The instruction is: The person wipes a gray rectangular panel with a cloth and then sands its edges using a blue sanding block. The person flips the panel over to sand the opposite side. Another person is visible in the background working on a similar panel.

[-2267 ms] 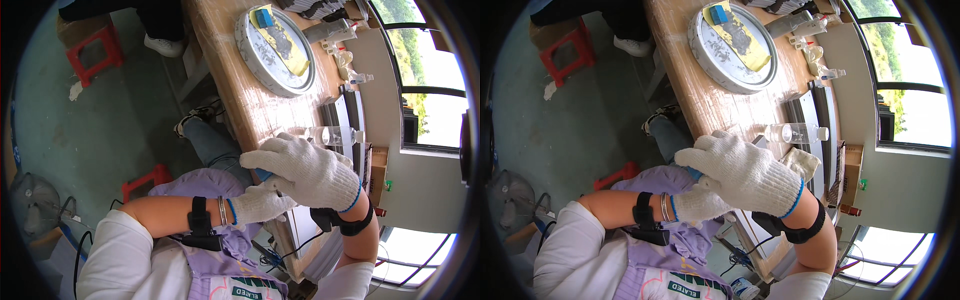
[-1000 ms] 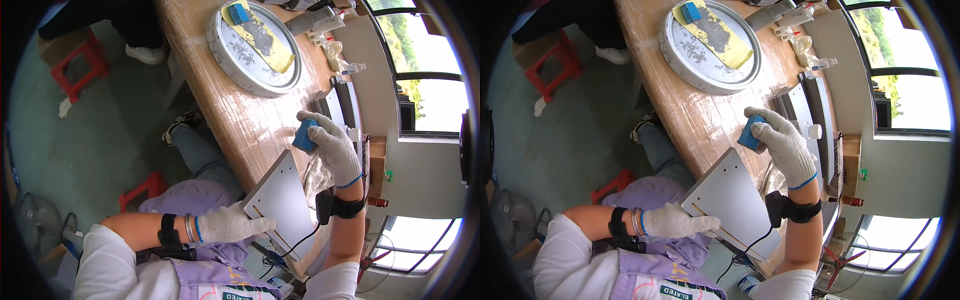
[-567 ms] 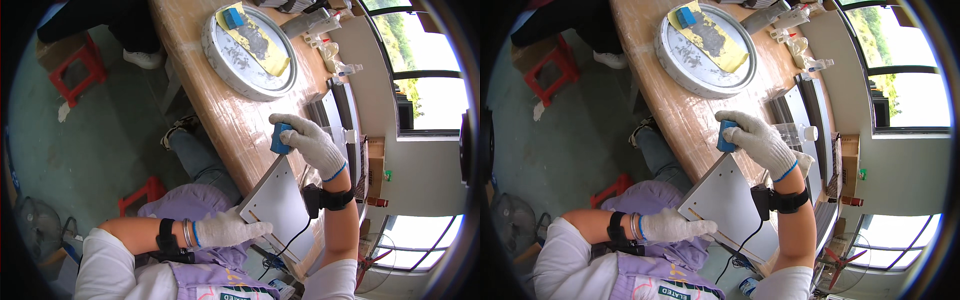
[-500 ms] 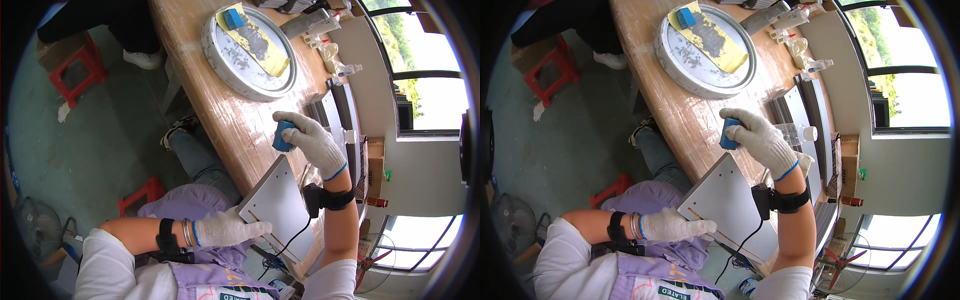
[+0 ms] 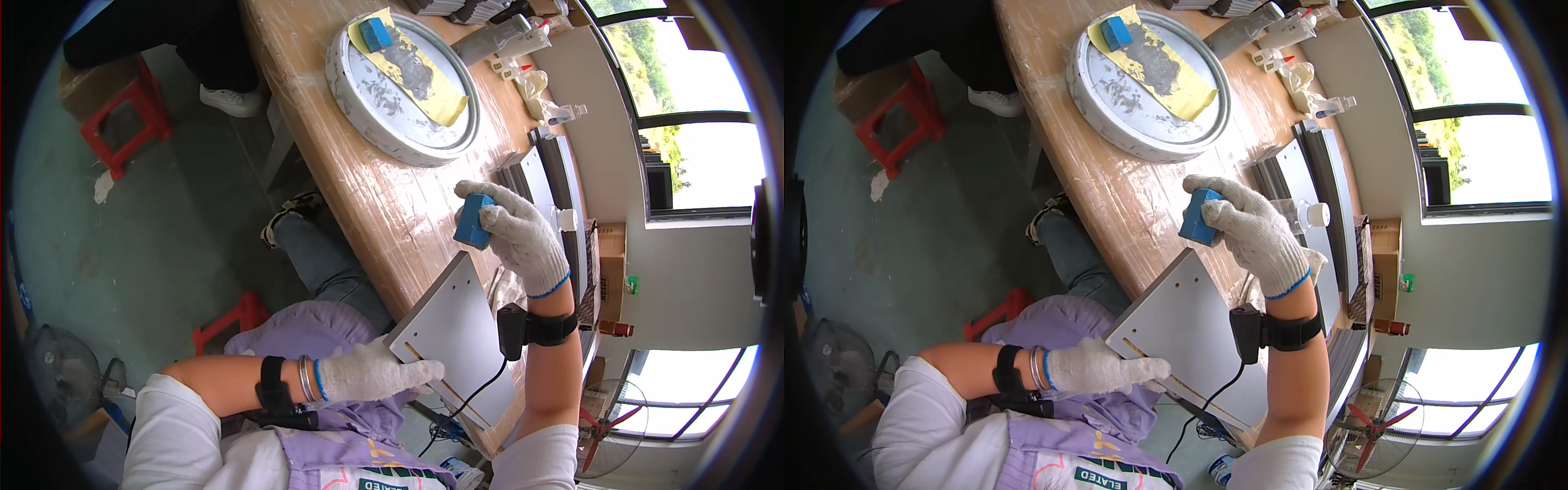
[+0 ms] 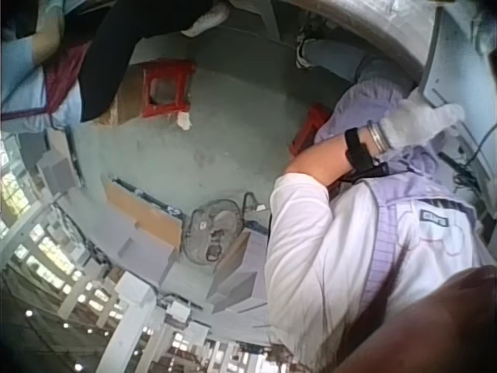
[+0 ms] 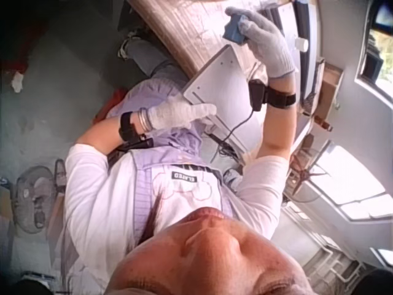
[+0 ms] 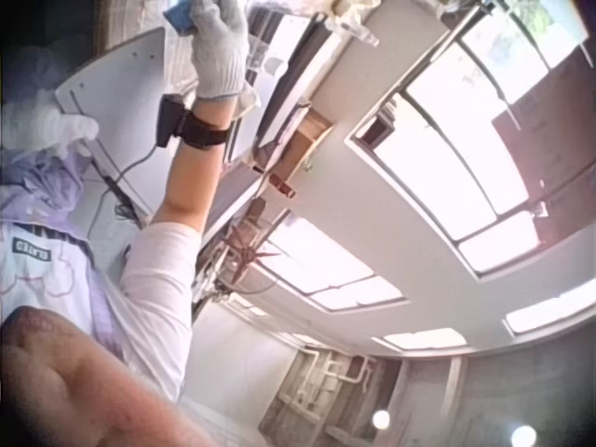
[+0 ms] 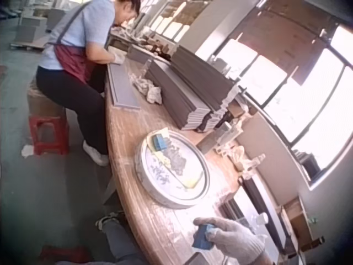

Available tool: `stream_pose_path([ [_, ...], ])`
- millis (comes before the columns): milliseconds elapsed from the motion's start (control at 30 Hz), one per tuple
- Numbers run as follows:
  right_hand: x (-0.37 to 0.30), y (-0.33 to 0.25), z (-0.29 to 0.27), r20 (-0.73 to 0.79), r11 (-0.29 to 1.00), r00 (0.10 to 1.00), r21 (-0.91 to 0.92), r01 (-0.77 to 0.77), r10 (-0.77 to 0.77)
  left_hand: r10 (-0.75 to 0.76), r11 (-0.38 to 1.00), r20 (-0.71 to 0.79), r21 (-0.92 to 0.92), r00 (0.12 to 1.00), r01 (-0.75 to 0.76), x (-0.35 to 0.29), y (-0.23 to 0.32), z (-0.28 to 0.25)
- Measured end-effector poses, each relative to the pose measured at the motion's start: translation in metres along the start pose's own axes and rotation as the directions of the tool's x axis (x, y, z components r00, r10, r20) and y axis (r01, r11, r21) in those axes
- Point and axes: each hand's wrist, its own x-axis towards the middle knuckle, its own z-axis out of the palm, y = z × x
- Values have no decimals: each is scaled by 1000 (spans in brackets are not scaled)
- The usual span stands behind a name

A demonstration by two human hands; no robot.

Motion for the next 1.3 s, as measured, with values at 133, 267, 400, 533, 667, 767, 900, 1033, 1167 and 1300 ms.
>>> stream_pose_path([
  [133, 2, -5, 6, -74, 870, 994, -481, -107, 82, -29, 1000, -24, -3, 999, 29, 1, -1, 0],
  [267, -1, 12, 8, -291, 844, 950, -532, -60, -116, -52, 988, -81, -152, 995, 39, 6, -13, -13],
  [400, -13, 34, 31, -235, 773, 922, -626, 99, -309, 25, 991, -130, -128, 991, -42, 20, -37, -39],
  [533, -10, 50, 47, -263, 711, 911, -702, 45, -318, 87, 993, -196, -61, 977, -100, 26, -49, -51],
  [667, 1, 71, 46, -170, 637, 914, -762, 116, -369, 108, 991, -203, -52, 973, -121, 38, -68, -59],
  [767, -1, 75, 55, -122, 600, 920, -788, 139, -373, 10, 985, -180, -167, 984, -41, 34, -57, -58],
  [900, -16, 70, 76, -5, 572, 929, -789, 224, -371, 10, 994, -230, -105, 973, -35, 34, -61, -58],
  [1033, 5, 72, 52, -135, 496, 864, -856, 144, -485, 10, 995, -235, -94, 972, -33, 28, -48, -53],
  [1167, -10, 67, 72, -54, 530, 920, -829, 175, -388, 45, 998, -251, -36, 967, -56, 30, -54, -55],
  [1300, -18, 70, 78, 99, 468, 904, -829, 306, -417, 63, 995, -255, -57, 965, -80, 34, -65, -55],
])
